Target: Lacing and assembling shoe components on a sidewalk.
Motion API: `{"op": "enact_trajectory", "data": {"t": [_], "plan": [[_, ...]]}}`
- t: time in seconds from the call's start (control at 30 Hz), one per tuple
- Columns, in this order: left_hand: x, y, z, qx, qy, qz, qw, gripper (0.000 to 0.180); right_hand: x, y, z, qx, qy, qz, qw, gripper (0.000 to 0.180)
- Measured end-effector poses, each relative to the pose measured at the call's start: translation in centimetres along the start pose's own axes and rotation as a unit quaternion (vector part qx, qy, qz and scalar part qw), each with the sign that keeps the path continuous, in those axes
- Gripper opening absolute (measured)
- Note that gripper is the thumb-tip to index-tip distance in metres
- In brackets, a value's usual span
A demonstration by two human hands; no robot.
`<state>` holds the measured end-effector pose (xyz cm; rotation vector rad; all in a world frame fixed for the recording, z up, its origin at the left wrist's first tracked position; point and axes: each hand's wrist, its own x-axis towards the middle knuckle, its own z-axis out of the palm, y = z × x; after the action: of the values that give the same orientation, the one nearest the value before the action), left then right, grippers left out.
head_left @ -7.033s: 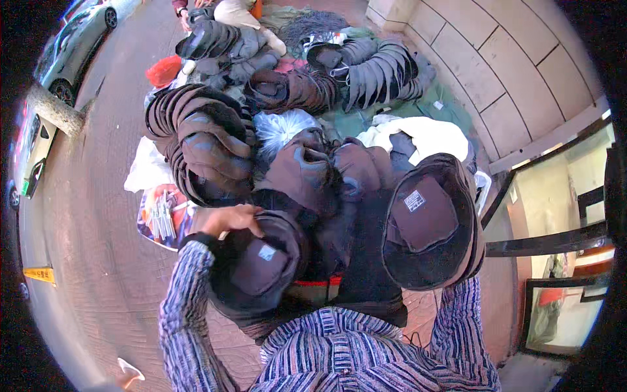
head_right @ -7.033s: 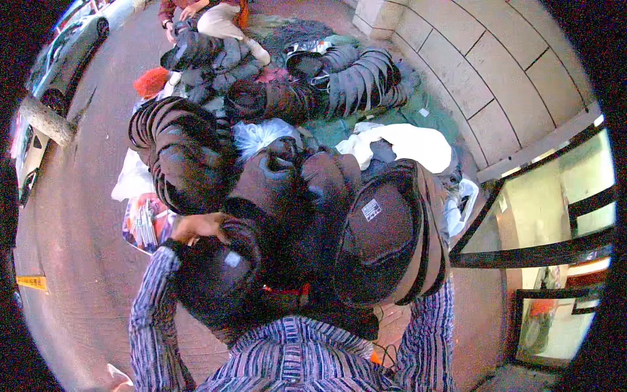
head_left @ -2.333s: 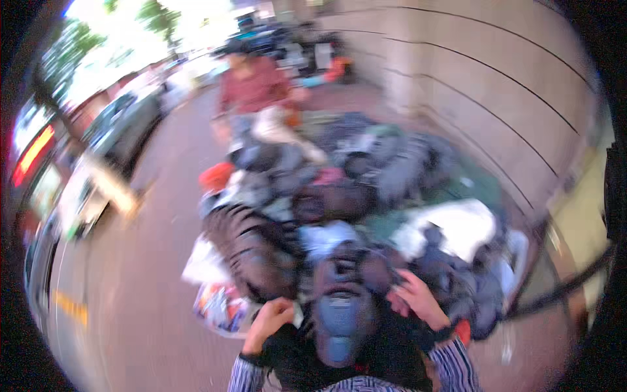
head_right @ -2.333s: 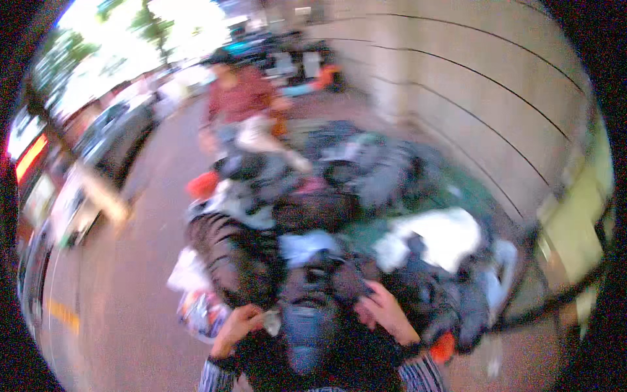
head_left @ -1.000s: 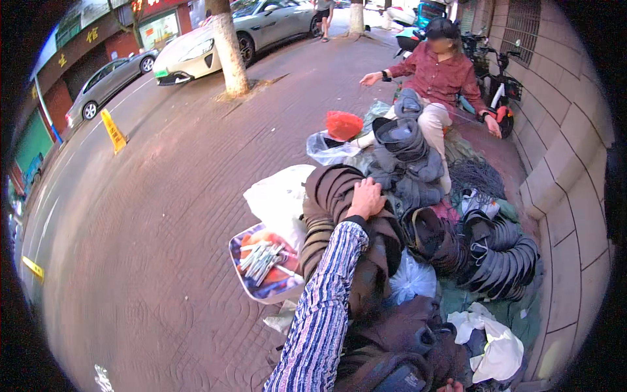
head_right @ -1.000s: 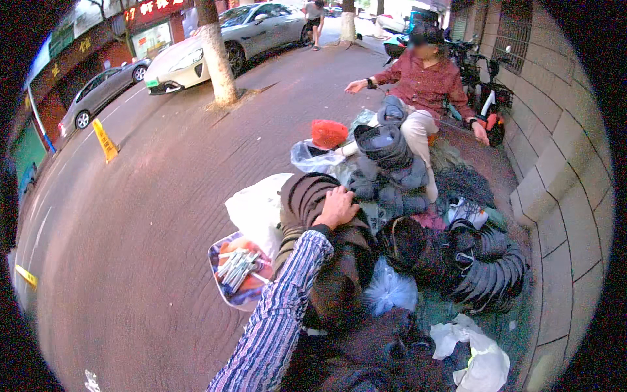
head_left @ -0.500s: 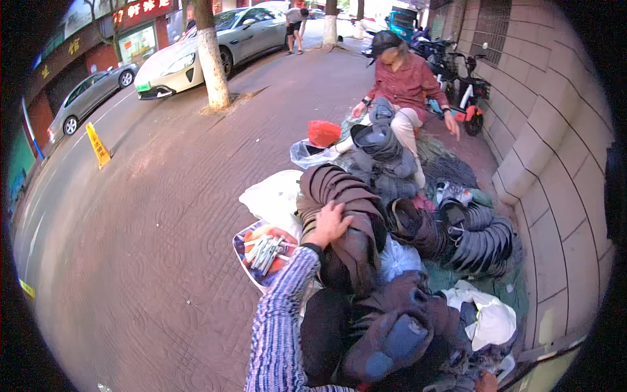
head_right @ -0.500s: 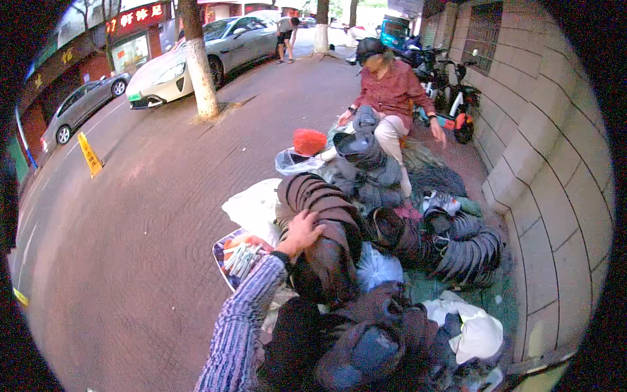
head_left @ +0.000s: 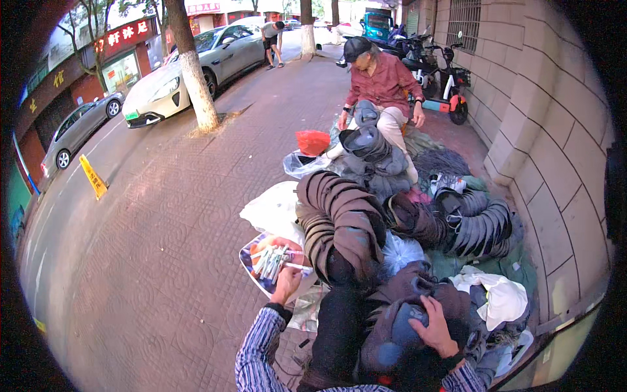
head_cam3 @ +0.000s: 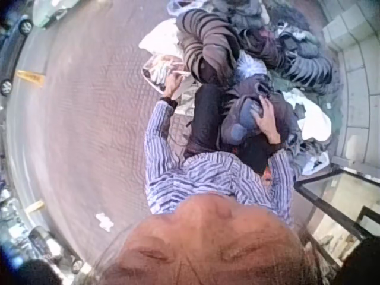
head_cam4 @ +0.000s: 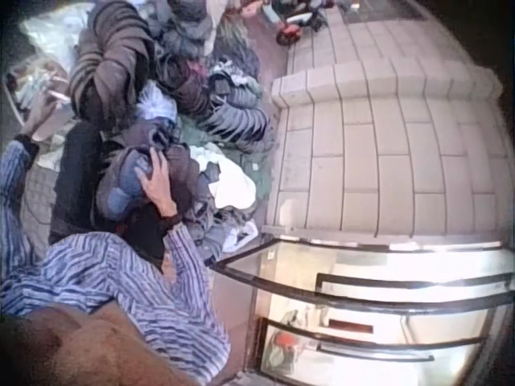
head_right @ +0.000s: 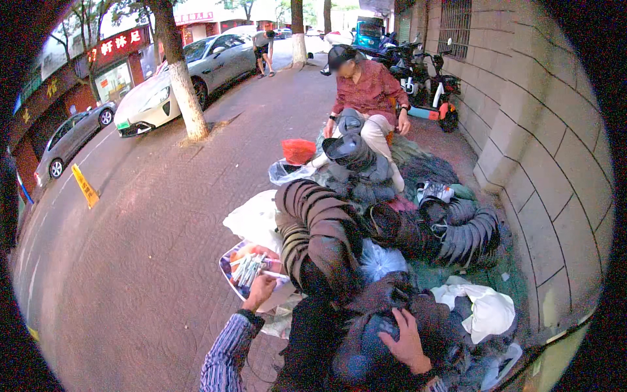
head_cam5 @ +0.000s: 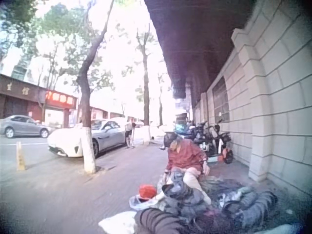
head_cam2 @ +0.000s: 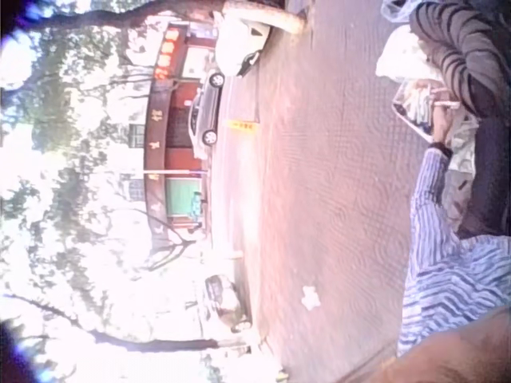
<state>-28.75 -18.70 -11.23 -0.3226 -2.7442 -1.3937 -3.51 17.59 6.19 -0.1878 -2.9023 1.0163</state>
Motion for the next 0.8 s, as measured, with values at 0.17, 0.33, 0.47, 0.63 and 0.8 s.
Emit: {"op": "enact_trajectory", "data": {"t": [0.17,0.33,0.47,0.63,0.8], "plan": [[0.7,-0.3,-1.5,-0.062,0.042,-0.094,0.993,0.022,-0.8,-2.0,-0.8,-0.050,0.003,0.022,0.998,0.067],[6.1,-2.3,-2.8,-0.162,0.143,-0.097,0.971,0.017,0.9,-2.8,-0.5,-0.113,-0.051,0.019,0.992,0.074],[11.9,-6.7,-4.5,-0.034,0.180,-0.101,0.978,0.027,1.9,-4.3,-1.7,-0.116,-0.063,0.016,0.991,0.061],[19.7,-7.9,0.8,-0.214,0.160,-0.261,0.928,0.028,4.1,-5.2,-3.9,-0.133,-0.154,0.061,0.977,0.062],[19.8,-13.3,3.7,-0.253,0.166,-0.263,0.916,0.024,9.4,-7.7,-4.7,-0.185,-0.142,-0.028,0.972,0.053]]}}
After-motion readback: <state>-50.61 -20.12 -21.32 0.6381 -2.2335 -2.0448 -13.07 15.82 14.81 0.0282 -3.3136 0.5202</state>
